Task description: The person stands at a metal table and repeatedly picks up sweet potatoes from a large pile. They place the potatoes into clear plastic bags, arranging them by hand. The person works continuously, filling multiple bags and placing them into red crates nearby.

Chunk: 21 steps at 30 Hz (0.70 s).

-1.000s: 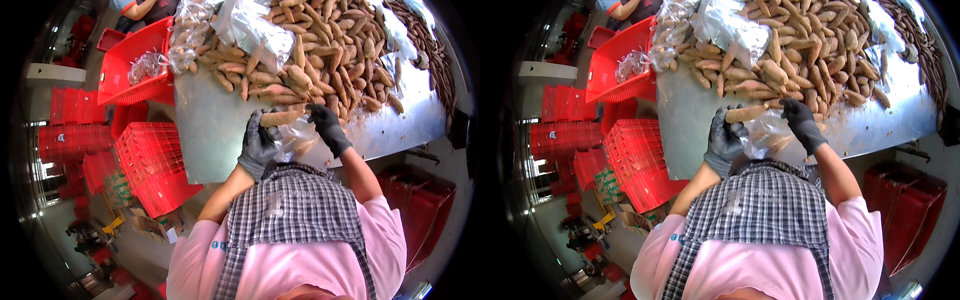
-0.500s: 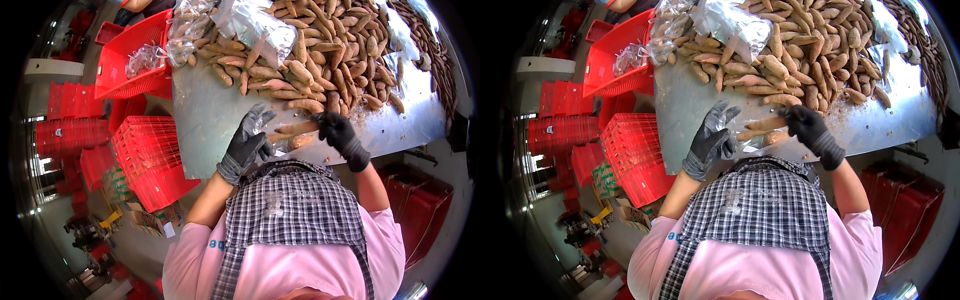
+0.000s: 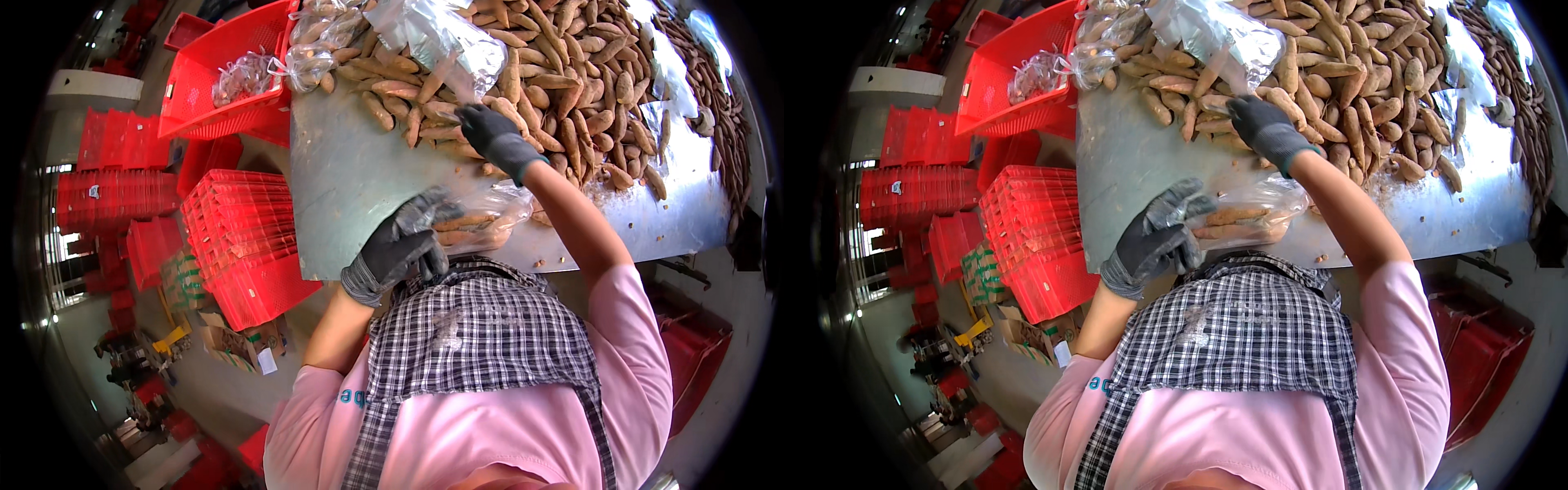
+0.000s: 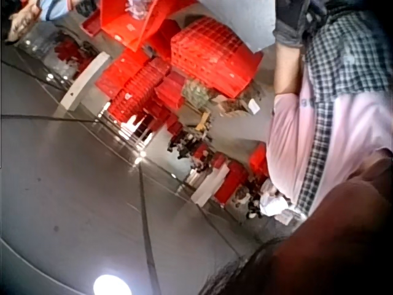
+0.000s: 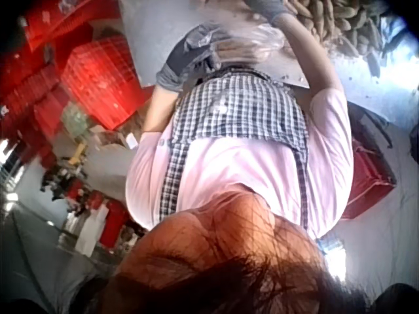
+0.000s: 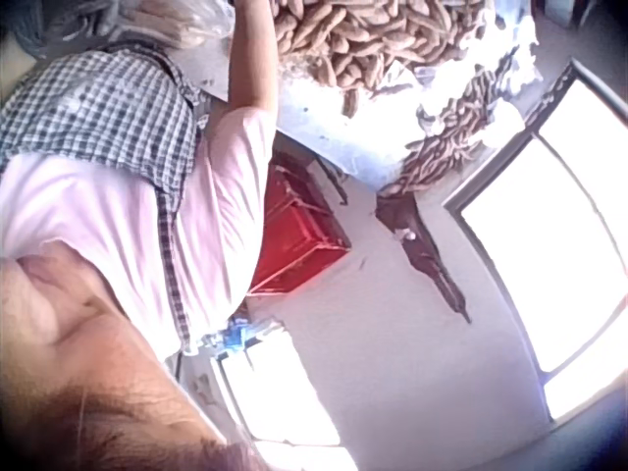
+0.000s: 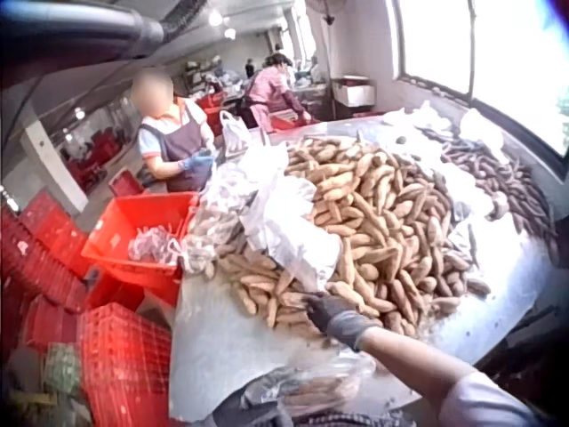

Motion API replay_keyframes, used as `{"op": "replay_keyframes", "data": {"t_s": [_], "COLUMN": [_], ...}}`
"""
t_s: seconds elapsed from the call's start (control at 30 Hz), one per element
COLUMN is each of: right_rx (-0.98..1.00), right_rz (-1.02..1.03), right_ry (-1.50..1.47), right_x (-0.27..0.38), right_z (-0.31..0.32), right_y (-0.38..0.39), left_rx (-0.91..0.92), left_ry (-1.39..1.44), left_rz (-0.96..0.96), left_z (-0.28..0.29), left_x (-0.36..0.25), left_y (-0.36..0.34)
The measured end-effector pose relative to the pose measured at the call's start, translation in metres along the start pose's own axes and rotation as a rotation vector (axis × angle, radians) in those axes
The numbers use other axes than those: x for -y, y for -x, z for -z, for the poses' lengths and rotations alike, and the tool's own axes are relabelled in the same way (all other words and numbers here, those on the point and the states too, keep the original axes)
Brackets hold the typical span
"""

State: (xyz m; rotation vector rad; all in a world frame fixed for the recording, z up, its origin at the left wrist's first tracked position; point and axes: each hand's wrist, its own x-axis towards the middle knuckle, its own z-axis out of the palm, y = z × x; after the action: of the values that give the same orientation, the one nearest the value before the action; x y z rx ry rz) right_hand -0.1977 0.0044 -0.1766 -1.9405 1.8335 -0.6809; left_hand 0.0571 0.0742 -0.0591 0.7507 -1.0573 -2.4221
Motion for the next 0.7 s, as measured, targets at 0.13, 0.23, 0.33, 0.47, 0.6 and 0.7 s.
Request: {"op": "replay_keyframes", "data": {"t_s": [0.13,0.23,0.33,0.47,0.6,0.7], "right_rx": [0.108,0.202,0.143,0.183,0.286,0.454], "right_rz": [-0.229,-0.302,-0.216,-0.408,-0.432,-0.423], "right_ry": [0.167,0.235,0.069,-0.887,-1.287,-1.173], "right_x": [0.019,0.009,0.005,0.006,0.036,0.045], "right_z": [-0.013,-0.026,-0.017,0.018,0.051,0.053], "right_y": [-0.038,-0.054,-0.048,-0.019,0.04,0.066], "left_rx": [0.089,0.024,-0.086,-0.171,-0.214,-0.054], "left_ry": [-0.072,-0.042,0.054,0.136,0.073,-0.164], "left_rz": [0.049,0.035,0.017,-0.077,-0.104,-0.114], "left_z": [-0.002,0.004,0.013,0.034,0.037,0.03], "left_x": [-0.005,-0.004,-0.006,0.008,0.029,0.032], "left_y": [0.006,0.003,-0.004,-0.028,-0.069,-0.098]}}
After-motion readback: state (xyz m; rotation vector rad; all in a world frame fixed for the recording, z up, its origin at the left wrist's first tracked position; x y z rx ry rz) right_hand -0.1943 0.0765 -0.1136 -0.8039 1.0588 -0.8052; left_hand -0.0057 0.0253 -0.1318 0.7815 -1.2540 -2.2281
